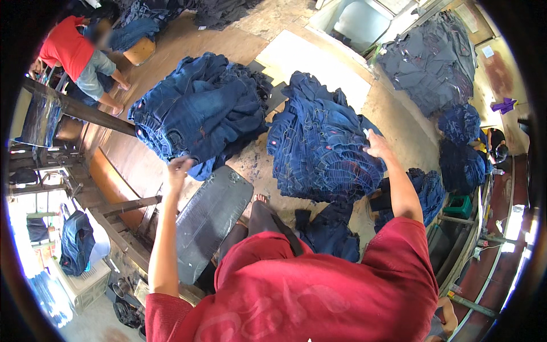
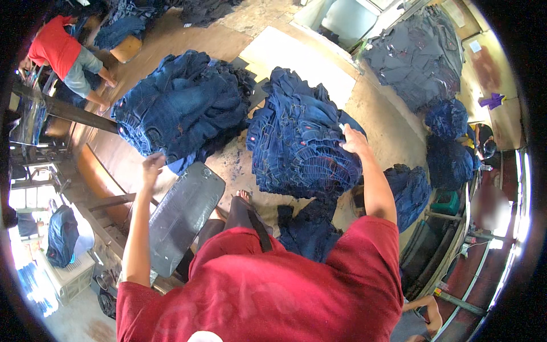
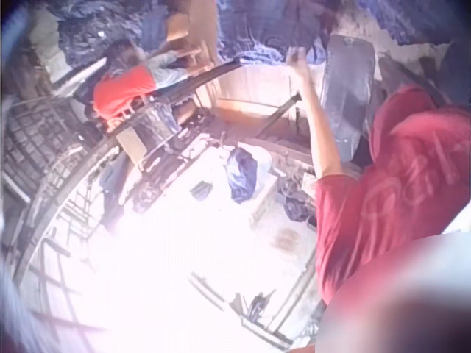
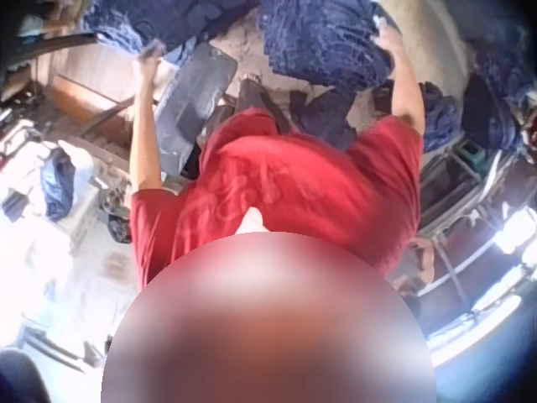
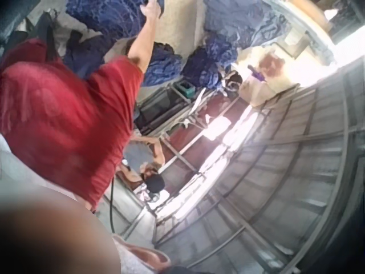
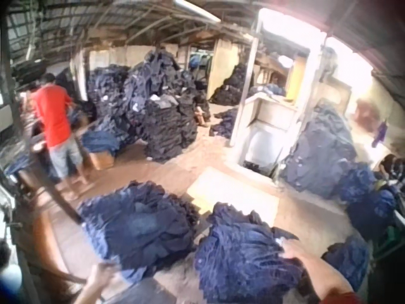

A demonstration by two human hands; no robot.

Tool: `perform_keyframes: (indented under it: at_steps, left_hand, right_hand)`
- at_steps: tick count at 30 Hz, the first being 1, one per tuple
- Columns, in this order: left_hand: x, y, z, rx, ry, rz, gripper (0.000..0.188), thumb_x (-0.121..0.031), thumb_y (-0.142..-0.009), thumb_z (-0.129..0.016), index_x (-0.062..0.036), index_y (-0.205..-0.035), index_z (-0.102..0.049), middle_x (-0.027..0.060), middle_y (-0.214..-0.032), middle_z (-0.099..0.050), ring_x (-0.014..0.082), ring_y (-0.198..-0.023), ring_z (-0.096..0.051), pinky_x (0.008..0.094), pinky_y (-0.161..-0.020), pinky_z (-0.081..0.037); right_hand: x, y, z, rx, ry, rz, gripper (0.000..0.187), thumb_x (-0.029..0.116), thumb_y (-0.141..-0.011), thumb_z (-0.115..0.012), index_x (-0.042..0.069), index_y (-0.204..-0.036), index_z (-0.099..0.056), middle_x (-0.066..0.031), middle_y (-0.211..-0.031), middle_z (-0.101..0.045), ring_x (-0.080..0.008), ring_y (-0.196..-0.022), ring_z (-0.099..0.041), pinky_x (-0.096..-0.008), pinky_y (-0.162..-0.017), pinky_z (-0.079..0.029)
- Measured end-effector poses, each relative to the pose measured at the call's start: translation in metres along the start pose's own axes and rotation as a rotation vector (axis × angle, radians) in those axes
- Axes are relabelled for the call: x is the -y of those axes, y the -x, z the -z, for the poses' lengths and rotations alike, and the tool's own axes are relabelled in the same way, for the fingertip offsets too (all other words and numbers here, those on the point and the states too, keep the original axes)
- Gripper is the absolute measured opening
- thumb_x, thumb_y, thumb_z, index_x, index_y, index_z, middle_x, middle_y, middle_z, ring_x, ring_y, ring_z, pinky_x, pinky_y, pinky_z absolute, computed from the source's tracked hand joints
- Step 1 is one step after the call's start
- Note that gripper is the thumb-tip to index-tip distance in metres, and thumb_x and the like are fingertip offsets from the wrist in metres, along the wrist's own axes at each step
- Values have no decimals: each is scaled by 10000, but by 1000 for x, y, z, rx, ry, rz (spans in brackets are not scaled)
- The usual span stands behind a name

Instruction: The person repeatedly picks up denim jeans from a pile, places them on a cylindrical roller, and uses a small handheld tool to scrape the fabric surface. After treating one pair, they move it aside and repeat the process with another pair.

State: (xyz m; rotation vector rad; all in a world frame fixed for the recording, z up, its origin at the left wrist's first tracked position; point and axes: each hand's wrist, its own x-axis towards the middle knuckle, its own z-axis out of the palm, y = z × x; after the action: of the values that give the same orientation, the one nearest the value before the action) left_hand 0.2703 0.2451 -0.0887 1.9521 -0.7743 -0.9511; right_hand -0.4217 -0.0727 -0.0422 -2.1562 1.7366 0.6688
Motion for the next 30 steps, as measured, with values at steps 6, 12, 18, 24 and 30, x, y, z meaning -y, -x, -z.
perform_keyframes:
  at_steps: [6,12,18,24,30]
  left_hand:
    - [-152,76,-150,648,184,-183,409,-399,-1046,-769,-72,-1289,-798,27,-1101,-787,103,-819,-661,279,-747,-540]
    - [-180,54,-236,923,923,590,691,-762,-1026,-561,-117,-1168,-764,38,-1091,-781,157,-853,-644,326,-803,-508]
    - [-102,3,-193,422,1411,326,346,-415,-1137,-574,-125,-1248,-728,88,-1252,-775,301,-1167,-718,538,-1095,-546]
    - [-19,83,-97,102,1254,465,509,-429,-1175,-452,-97,-1534,-594,146,-1555,-632,349,-1423,-594,565,-1240,-424]
    - [92,240,23,-404,1164,531,542,-386,-1165,-521,-74,-1608,-502,135,-1620,-566,365,-1454,-568,618,-1232,-430]
  right_hand:
    - [129,45,52,-457,-419,145,550,353,-873,-879,43,-1209,-573,-179,-1063,-768,-404,-970,-774,-498,-836,-613]
    - [285,117,29,-644,-687,188,483,105,-773,-888,64,-1140,-576,-193,-961,-747,-390,-817,-778,-472,-713,-606]
    - [379,156,-58,-588,-644,362,433,97,-769,-833,31,-1104,-566,-196,-971,-649,-412,-854,-720,-519,-765,-588]
    - [415,224,-106,-256,-696,695,532,227,-804,-891,-9,-1119,-534,-213,-1125,-602,-424,-927,-706,-517,-788,-590]
    - [397,238,-128,-76,-1060,590,399,381,-958,-848,48,-878,-642,-109,-786,-688,-225,-682,-694,-377,-660,-552]
